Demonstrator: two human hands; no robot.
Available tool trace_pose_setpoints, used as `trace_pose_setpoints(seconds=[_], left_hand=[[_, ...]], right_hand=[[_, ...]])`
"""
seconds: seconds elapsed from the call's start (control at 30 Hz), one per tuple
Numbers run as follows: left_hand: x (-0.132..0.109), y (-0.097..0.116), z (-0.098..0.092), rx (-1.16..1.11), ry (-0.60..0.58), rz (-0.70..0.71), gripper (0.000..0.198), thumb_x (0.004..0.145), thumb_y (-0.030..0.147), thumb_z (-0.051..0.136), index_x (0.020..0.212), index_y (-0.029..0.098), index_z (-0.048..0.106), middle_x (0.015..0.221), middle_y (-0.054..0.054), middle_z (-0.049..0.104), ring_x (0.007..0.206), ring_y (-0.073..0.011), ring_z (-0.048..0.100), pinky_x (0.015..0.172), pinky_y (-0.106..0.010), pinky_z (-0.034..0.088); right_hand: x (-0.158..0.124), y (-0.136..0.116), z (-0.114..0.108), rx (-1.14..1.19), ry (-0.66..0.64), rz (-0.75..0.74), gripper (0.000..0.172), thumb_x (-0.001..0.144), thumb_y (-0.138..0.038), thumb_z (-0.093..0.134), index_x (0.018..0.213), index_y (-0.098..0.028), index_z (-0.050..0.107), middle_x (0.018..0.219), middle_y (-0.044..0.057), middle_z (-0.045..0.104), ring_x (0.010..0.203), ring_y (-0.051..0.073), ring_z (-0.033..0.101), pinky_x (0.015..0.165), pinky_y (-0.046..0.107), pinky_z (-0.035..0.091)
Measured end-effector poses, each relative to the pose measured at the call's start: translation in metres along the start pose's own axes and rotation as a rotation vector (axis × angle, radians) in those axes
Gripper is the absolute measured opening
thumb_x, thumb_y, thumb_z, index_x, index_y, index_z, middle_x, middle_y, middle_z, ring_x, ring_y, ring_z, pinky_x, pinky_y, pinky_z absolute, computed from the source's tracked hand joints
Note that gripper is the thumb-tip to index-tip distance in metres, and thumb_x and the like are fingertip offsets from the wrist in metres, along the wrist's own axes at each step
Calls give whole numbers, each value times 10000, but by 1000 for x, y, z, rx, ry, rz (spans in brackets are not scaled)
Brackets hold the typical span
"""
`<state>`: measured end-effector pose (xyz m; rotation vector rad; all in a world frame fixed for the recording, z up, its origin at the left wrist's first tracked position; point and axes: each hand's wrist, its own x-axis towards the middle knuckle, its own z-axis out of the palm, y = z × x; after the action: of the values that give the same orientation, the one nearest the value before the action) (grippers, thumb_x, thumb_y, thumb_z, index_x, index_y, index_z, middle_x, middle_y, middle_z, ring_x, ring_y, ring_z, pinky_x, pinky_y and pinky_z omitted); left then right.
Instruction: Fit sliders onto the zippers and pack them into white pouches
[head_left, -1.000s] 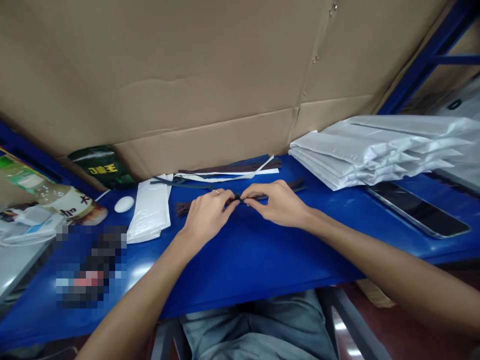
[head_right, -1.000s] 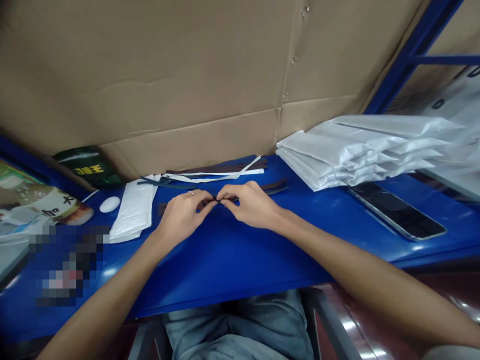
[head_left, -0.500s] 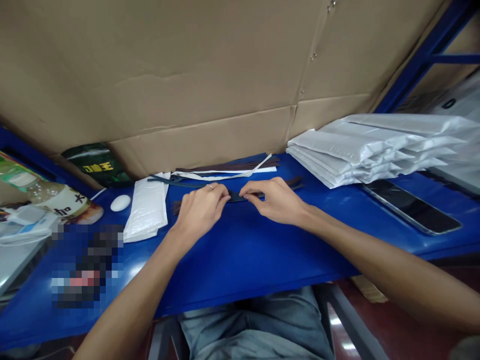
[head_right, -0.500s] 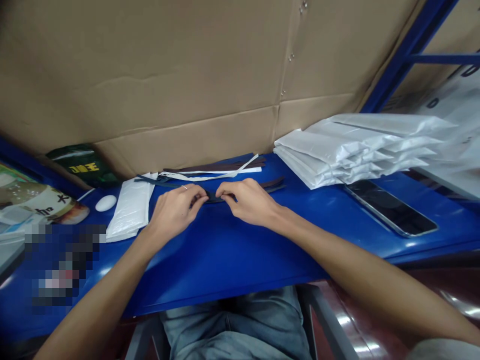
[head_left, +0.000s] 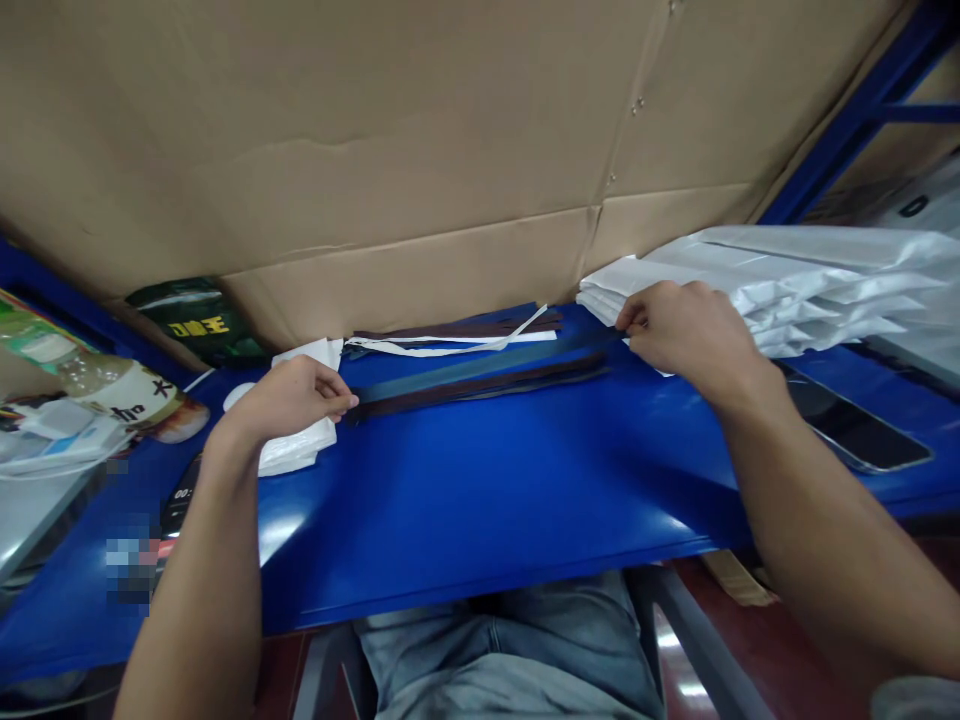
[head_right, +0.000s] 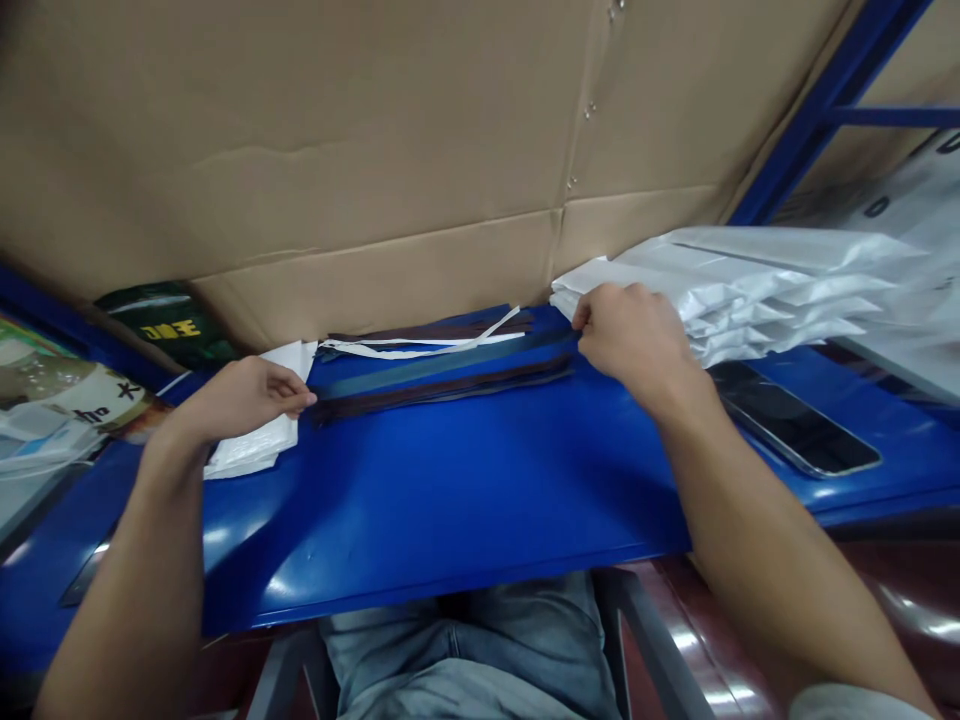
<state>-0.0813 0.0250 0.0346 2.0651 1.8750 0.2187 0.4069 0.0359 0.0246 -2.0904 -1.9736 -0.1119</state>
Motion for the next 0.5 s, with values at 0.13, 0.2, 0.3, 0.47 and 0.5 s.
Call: trace_pose_setpoints(seconds=[0.13, 0.2, 0.3, 0.47, 0.5], left_hand=[[0, 7, 5, -26, -132, 21, 262, 789, 495, 768, 772, 244, 842, 719, -32, 783, 702, -223, 733, 685, -323, 551], [2, 5, 7, -9, -118, 0, 229, 773, 479, 786, 760, 257, 844, 708, -24, 782, 703, -220, 735, 683, -318, 550], [6, -1, 10, -13, -100, -35, 217, 758, 485, 814, 755, 269, 838, 708, -14, 783, 716, -222, 744, 670, -310, 550], [7, -7, 13, -96, -88, -63, 299, 737, 554, 852, 737, 259, 805, 694, -22, 776, 686, -229, 743, 597, -308, 527], [6, -8, 12, -102, -82, -65, 330, 736, 578, 856, 735, 254, 797, 688, -25, 772, 670, -226, 735, 588, -308, 519]], right_hand=[[2, 4, 8, -26, -85, -28, 280, 787, -54, 639, 954, -204, 808, 932, 147, 780, 904, 328, 692, 807, 436, 497], [4, 5, 13, -30, -112, -30, 319, 757, -51, 634, 961, -221, 810, 937, 122, 785, 908, 315, 706, 788, 412, 499], [7, 6, 19, -29, -154, -68, 349, 732, -59, 626, 961, -239, 818, 966, 93, 790, 925, 297, 721, 793, 385, 507], [8, 7, 24, -45, -212, -96, 172, 804, -231, 709, 941, -253, 810, 951, 90, 773, 885, 296, 714, 770, 384, 500], [7, 7, 24, -57, -202, -89, 155, 831, -307, 728, 950, -247, 807, 948, 102, 768, 880, 306, 709, 765, 393, 496]])
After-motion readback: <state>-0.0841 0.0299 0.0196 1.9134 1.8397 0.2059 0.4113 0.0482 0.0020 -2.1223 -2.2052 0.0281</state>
